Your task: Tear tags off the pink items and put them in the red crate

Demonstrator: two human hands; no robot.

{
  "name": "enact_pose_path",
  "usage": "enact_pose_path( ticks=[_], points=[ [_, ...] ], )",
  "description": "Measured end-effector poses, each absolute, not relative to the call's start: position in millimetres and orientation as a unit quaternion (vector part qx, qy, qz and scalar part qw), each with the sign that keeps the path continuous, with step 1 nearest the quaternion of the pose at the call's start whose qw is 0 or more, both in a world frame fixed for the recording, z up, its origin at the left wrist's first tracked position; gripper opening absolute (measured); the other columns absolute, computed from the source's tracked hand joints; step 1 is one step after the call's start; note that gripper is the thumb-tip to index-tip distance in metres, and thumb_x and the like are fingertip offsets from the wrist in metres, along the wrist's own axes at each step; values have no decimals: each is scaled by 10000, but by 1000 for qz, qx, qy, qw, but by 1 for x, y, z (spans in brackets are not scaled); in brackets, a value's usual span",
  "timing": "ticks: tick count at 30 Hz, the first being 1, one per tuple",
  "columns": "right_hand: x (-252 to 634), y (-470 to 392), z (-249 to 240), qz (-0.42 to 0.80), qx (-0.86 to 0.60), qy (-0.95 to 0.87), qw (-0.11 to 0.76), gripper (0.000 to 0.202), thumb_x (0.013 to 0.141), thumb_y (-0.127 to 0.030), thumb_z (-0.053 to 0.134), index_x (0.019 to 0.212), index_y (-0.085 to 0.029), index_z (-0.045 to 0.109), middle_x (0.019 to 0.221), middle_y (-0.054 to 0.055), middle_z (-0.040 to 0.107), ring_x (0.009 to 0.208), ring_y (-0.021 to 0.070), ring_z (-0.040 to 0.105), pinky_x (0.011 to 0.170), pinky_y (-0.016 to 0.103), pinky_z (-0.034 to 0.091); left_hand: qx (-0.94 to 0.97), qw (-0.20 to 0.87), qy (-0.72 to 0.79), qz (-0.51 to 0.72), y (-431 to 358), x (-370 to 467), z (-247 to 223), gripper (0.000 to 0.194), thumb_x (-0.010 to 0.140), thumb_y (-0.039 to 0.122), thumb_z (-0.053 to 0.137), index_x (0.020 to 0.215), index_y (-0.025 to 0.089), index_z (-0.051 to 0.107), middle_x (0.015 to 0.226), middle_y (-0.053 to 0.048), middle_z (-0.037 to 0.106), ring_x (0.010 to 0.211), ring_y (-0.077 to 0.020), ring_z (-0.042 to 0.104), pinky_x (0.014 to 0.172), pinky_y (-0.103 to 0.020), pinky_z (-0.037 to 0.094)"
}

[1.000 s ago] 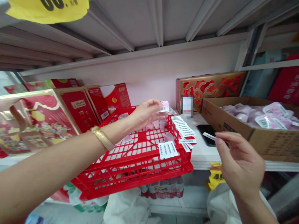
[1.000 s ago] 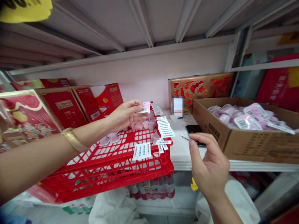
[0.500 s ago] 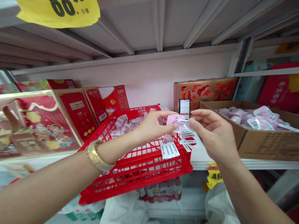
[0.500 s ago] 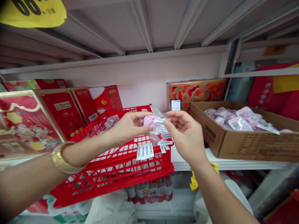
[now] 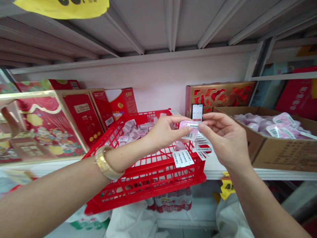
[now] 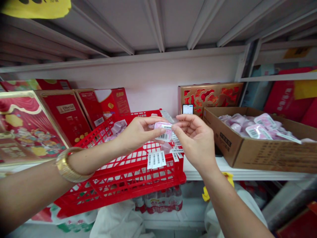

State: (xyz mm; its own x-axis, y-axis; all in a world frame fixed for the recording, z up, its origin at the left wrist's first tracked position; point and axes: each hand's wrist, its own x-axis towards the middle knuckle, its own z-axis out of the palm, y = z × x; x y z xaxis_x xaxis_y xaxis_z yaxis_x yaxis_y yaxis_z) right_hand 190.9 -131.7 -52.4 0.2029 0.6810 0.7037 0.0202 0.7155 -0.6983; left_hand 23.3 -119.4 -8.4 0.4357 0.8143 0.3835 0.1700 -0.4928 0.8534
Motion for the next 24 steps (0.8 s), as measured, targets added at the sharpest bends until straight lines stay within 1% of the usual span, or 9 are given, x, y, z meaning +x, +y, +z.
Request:
enact_pose_path(
  ticks=[5,8,11,13,15,19,24],
  points=[
    [191,-136,-54,199,-316,-608,701,233,751,-297,737,939,-189,653,764,23,693,674,144,650,646,291,551,756,394,321,413,-121,22,-7,188,762,241,682,920,156,739,1023,-82,703,892,-178,669,702,-289,589],
    [193,-138,-55,121,-350,-618,694,222,757,-297,722,947,-196,668,828,33,693,700,147,628,664,303,526,759,396,318,407,-122,22,-6,179,771,244,680,917,159,739,1015,-77,701,862,-164,670,683,-281,591],
    [196,-140,-54,61,-388,-636,665,156,757,-309,712,866,-199,689,832,34,685,695,148,594,658,301,491,762,390,317,409,-122,22,-5,167,771,229,680,909,157,738,988,-72,702,860,-160,668,694,-278,591],
    [197,-141,-53,71,-399,-655,637,128,786,-322,679,793,-195,686,761,27,676,661,145,572,633,292,469,764,385,316,409,-123,21,-5,150,770,216,678,892,155,740,978,-70,701,861,-160,667,702,-277,590],
    [197,-143,-52,93,-399,-667,623,150,812,-330,646,766,-190,675,715,19,668,633,139,557,612,283,452,763,389,316,408,-123,21,-5,140,772,216,675,880,156,741,980,-70,698,851,-157,669,693,-271,589],
    [197,-144,-50,103,-395,-674,616,152,825,-327,631,771,-189,663,710,11,665,625,132,556,608,273,444,745,430,313,404,-122,21,-7,167,768,248,690,897,153,736,979,-72,695,810,-156,674,659,-278,594],
    [197,-143,-47,105,-386,-681,614,194,843,-376,616,774,-199,657,720,18,665,650,147,572,629,290,458,712,482,309,406,-120,21,-10,210,762,267,711,928,139,723,885,-59,702,764,-147,673,661,-281,591]
  ],
)
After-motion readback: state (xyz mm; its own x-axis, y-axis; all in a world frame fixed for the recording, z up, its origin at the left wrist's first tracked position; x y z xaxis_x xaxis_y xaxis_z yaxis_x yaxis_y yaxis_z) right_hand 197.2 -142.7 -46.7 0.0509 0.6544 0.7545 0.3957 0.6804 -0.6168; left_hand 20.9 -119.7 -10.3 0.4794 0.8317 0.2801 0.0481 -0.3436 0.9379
